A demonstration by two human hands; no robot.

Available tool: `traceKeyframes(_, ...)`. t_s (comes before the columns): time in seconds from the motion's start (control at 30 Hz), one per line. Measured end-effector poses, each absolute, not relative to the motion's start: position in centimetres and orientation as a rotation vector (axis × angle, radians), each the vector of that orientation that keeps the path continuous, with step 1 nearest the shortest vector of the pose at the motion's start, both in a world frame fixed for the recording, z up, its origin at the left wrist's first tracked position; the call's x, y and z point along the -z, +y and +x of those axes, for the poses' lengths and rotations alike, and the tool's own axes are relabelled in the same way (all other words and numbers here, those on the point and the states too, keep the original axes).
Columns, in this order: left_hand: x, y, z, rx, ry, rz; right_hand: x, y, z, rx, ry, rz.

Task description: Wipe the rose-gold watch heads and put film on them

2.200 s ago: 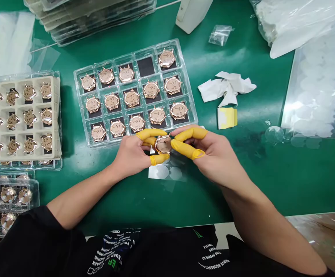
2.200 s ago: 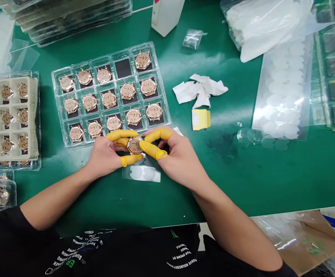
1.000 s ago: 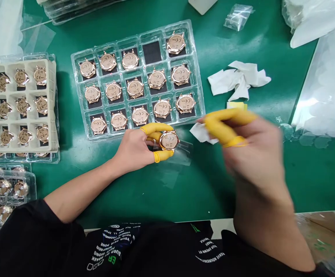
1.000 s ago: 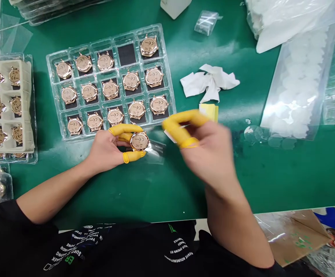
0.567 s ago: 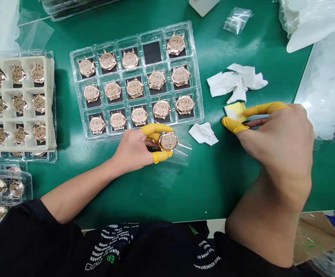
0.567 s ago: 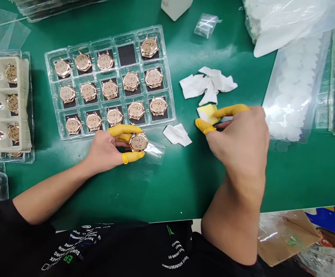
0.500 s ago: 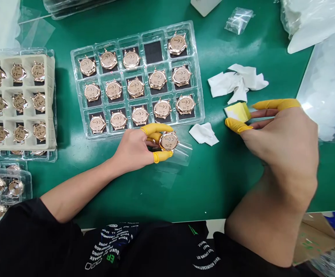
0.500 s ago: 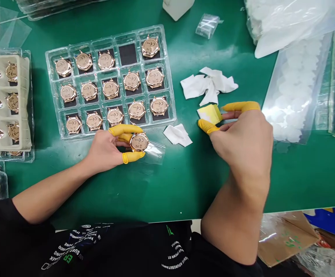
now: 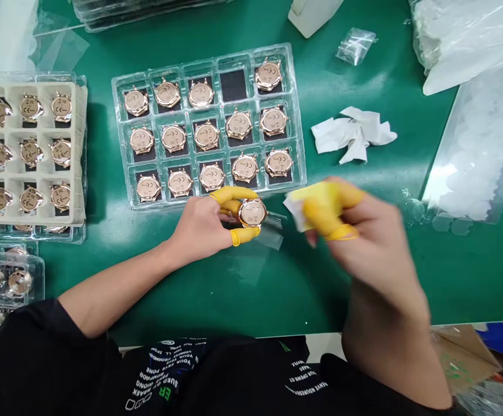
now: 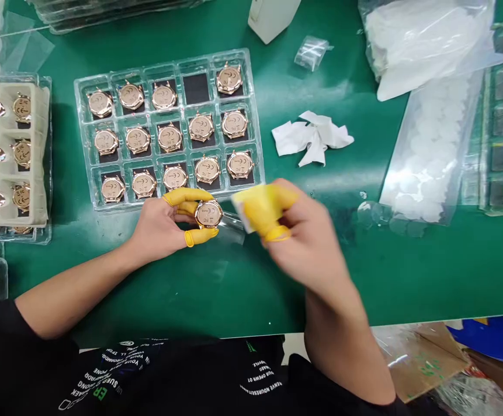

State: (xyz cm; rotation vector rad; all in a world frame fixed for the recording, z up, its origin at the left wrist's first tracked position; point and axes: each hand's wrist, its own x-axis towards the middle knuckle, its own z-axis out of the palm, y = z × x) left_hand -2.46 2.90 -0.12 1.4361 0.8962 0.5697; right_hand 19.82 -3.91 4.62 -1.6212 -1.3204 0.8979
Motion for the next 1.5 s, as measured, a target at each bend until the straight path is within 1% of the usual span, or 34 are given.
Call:
traceKeyframes(0.07, 0.1, 2.8, -2.4, -0.585, 0.904, 1.409, -3.7, -4.0, 17.9, -0.82, -1.552, -1.525)
traceKeyframes(0.13, 0.1, 2.8, -2.5, -0.58, 0.914, 1.406, -2.8, -4.1, 16.8, -0.757, -1.658, -1.491)
traceKeyframes(0.4, 0.0, 2.8, -2.7, -0.556, 0.918, 1.37, -1.2, -4.9, 15.6, -0.503, -1.688, -1.503)
traceKeyframes(0.57, 0.0, 2.8, -2.5, -0.592, 0.957, 1.339, -3.1, -4.9, 21.0, -0.475, -1.626, -1.56)
traceKeyframes(0.63, 0.0, 2.8, -2.5, -0.589, 0.952, 1.331, -4.2, -5.0, 24.3, -0.611, -1.712, -1.659)
traceKeyframes(0.7, 0.1, 2.9, -2.5, -0.595, 0.922, 1.357, -4.9, -5.0, 26.3, -0.66, -1.837, -1.771)
traceKeyframes(0.73, 0.1, 2.9, -2.5, -0.6, 0.904, 1.376, -5.0, -4.9, 26.5, -0.606, -1.824, -1.807)
traceKeyframes(0.8, 0.2, 2.9, -2.6, -0.61, 0.865, 1.417, -4.8, -4.6, 25.2, -0.479, -1.614, -1.785)
traceKeyframes(0.83, 0.2, 2.8, -2.6, -0.614, 0.846, 1.437, -4.5, -4.4, 23.8, -0.517, -1.509, -1.731)
traceKeyframes(0.87, 0.3, 2.8, -2.6, -0.619, 0.83, 1.457, -4.2, -4.2, 22.3, -0.623, -1.444, -1.673)
traceKeyframes(0.97, 0.5, 2.7, -2.6, -0.641, 0.811, 1.495, -3.9, -3.4, 18.2, -1.024, -1.422, -1.606)
traceKeyframes(1.0, 0.6, 2.7, -2.6, -0.646, 0.818, 1.482, -4.0, -2.7, 17.4, -1.104, -1.421, -1.599)
traceKeyframes(1.07, 0.6, 2.7, -2.5, -0.645, 0.857, 1.394, -4.6, -0.5, 17.0, -1.126, -1.392, -1.548)
traceKeyframes(1.13, 0.5, 2.7, -2.5, -0.616, 0.887, 1.307, -5.0, 3.5, 17.4, -0.986, -1.386, -1.479)
traceKeyframes(1.23, 0.4, 2.7, -2.4, -0.577, 0.884, 1.311, -4.9, 11.1, 17.7, -0.591, -1.401, -1.575)
traceKeyframes(1.27, 0.4, 2.7, -2.4, -0.568, 0.876, 1.333, -4.7, 13.5, 17.5, -0.574, -1.436, -1.724)
traceKeyframes(1.3, 0.5, 2.7, -2.4, -0.559, 0.867, 1.353, -4.5, 15.4, 17.4, -0.625, -1.529, -1.833)
traceKeyframes(1.33, 0.5, 2.7, -2.5, -0.552, 0.861, 1.366, -4.3, 16.9, 17.3, -0.621, -1.64, -1.892)
traceKeyframes(1.4, 0.7, 2.6, -2.5, -0.547, 0.853, 1.381, -4.1, 18.2, 17.5, -0.487, -1.796, -1.974)
traceKeyframes(1.5, 0.9, 2.5, -2.5, -0.558, 0.841, 1.406, -3.6, 17.7, 19.1, -0.2, -1.753, -2.192)
